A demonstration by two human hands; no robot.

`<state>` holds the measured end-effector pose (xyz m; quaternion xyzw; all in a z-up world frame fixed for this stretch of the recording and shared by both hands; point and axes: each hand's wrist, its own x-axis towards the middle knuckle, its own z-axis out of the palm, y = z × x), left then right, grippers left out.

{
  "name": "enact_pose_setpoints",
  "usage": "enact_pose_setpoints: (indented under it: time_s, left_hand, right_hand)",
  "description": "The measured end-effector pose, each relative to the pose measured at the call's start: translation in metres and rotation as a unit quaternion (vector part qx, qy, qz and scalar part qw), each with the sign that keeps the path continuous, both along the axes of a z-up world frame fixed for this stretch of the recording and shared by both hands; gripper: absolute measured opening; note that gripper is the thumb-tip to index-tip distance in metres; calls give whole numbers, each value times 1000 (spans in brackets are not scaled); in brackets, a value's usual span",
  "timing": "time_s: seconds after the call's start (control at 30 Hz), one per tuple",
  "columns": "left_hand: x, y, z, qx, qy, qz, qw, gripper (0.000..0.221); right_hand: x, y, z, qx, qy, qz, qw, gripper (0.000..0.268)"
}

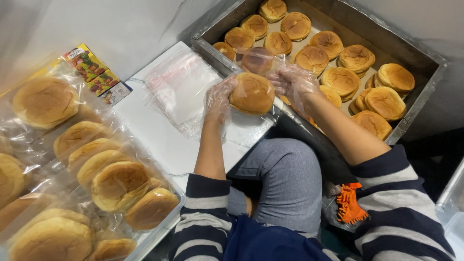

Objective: Packing baked buns from a large metal tray into individual plastic bags.

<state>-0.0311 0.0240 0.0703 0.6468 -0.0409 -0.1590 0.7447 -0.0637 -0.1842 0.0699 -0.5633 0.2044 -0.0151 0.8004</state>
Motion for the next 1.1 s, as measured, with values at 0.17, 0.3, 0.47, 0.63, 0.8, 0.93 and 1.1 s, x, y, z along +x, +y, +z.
enact_pose_setpoints:
  time_s: [0.17,0.3,0.47,0.63,0.8,0.93,1.1]
  left_hand:
    - [-23,2,45,325,-138,-5,936,31]
    - [-2,-7,14,196,-16,93,976,31]
    - [-3,0,8,124,-98,81,984,19]
    - [-18,7,10,28,-86,137,987,17]
    - [-16,15,-10,-99,-46,161,981,16]
    - [-12,18,-20,-187,22,181,965,12]
    - [-5,21,-31,-226,49,180,956,9]
  right_hand:
    - [1,-2,-9,45,-47,2,998,10]
    - [-8,15,11,8,-44,33,998,15]
    - [-13,22,17,-33,-66,72,995,25]
    - [-14,25,19,-5,-86,70,994,17]
    - [-18,36,25,7,-94,54,994,12]
    - [-10,39,20,84,-103,19,991,13]
    - [-14,52,25,22,-89,10,996,13]
